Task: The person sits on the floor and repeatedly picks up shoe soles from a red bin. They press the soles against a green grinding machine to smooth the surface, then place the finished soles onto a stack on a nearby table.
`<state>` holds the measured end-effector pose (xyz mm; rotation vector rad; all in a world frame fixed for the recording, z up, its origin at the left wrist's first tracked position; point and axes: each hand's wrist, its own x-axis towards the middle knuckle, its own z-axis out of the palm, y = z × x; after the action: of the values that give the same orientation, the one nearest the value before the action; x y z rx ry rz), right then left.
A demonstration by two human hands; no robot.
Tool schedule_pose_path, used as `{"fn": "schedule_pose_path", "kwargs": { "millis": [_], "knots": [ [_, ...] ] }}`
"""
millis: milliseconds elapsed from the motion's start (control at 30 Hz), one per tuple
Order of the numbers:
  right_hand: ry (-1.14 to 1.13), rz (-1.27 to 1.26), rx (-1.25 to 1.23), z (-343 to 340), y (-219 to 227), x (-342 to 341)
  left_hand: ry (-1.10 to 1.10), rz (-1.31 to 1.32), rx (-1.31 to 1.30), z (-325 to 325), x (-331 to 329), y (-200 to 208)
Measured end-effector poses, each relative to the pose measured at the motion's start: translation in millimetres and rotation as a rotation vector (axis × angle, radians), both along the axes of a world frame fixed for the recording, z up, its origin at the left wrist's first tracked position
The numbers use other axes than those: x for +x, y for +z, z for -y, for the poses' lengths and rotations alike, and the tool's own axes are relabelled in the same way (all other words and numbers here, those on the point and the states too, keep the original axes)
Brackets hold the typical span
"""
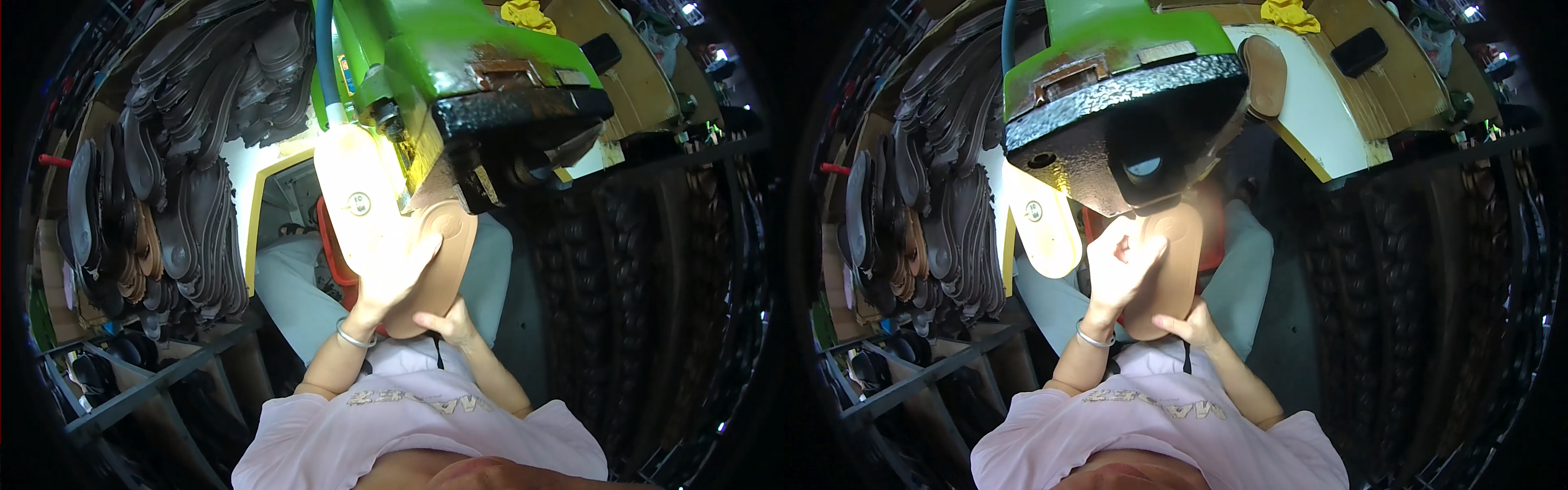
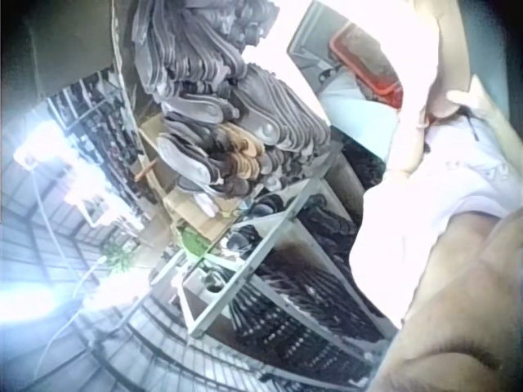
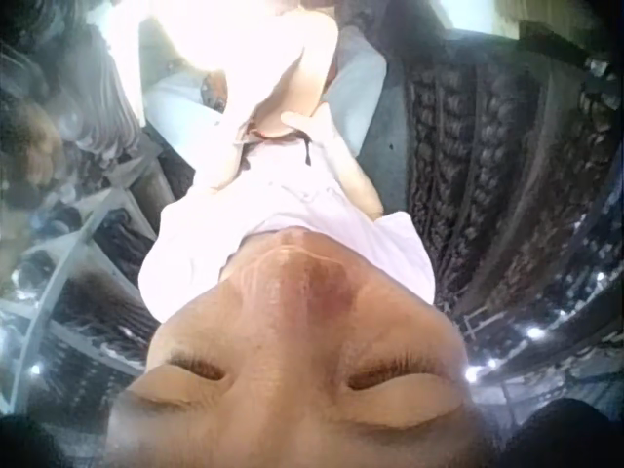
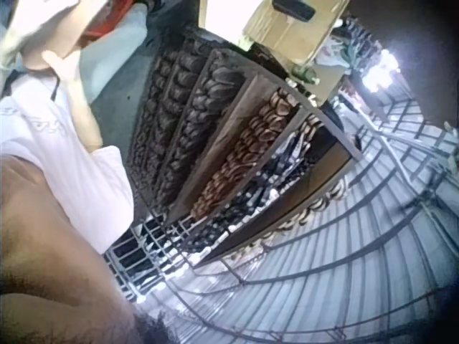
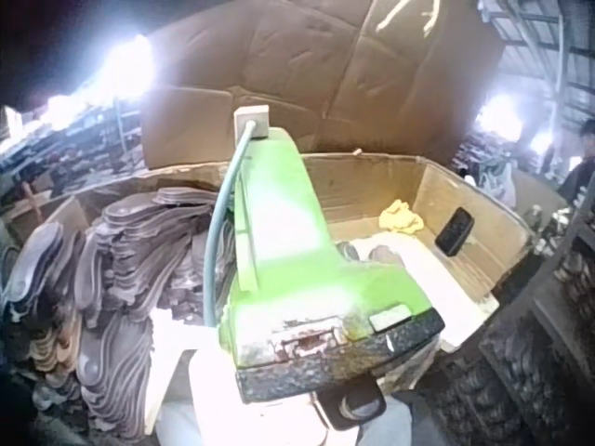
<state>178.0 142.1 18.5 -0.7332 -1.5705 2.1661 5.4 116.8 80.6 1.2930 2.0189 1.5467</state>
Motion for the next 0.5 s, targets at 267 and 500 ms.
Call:
{"fn": "schedule_pose_path", "kwargs": {
  "millis": [267,500],
  "knots": [
    [-0.397,-0.006,-0.152,-12,-4,70,-0.094,0.819,0.267,8,12,6],
    [-0.639,-0.076,0.107,-114,41,50,-0.043,0.588,0.176,-8,9,6]
  ]
}}
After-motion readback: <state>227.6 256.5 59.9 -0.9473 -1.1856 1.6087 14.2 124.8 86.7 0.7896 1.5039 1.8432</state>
